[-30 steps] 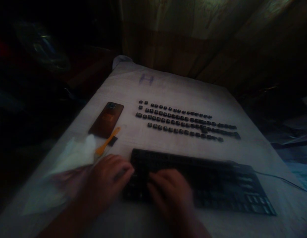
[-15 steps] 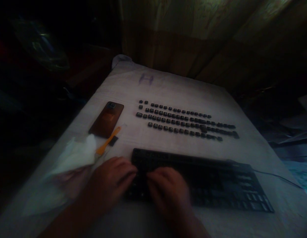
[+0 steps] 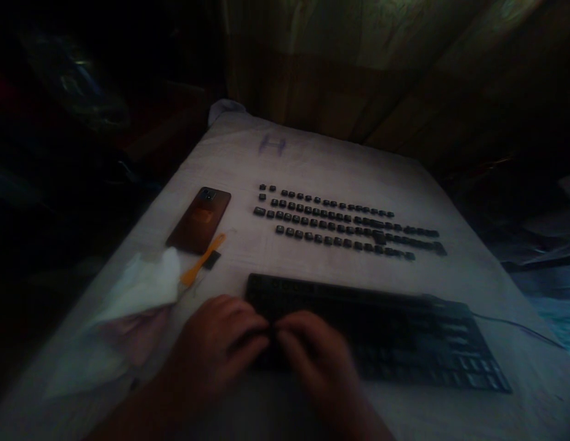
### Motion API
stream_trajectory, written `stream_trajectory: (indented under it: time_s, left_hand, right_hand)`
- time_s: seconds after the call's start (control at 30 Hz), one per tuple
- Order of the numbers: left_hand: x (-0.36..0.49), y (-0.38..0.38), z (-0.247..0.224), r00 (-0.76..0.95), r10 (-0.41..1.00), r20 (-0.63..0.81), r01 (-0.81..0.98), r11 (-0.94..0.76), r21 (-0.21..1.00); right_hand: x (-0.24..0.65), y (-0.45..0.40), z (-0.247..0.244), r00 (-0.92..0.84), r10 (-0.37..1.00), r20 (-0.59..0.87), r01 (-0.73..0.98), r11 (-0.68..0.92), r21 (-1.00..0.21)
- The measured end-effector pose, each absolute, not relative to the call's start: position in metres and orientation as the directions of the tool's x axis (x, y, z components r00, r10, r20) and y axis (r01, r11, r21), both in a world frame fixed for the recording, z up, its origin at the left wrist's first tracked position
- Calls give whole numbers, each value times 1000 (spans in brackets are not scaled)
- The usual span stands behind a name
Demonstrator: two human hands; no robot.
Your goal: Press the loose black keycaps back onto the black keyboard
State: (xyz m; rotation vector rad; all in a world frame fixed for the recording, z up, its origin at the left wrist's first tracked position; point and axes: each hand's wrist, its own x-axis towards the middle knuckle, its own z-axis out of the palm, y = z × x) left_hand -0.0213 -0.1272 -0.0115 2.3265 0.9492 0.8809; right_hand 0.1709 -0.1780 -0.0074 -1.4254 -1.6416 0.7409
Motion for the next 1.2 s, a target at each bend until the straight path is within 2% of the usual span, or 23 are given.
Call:
stream_trajectory:
  time_s: [0.3,0.53,0.63,0.77,1.0,1.2]
  left_hand:
    - [-19,-132,-10,546,781,304,347,-541,766]
    - [-18,-138,-14,515,807,288,341,-502,795]
    - [-18,-138,-14,529,794,298,306,-507,806]
    - [-17,-138,-10,509,809,295,295,-486,823]
    - [-14,-137,-5,458,885,88,292,-243,925]
    - [-16,-136,-5,495,868,33,252,-180,951]
  right_hand:
    - [167,-183,-6,20,974,225,442,194,-876]
    - [167,-184,-1,75,994,73,349,43,-936]
    - [166,-185,-1,76,996,52,328,24,-945]
    - [167,-186,-2,73,991,111,339,80,-937]
    - [172,-186,0,-10,982,188,326,181,-928]
    - [174,-185,-3,-19,969,247,372,236,-898]
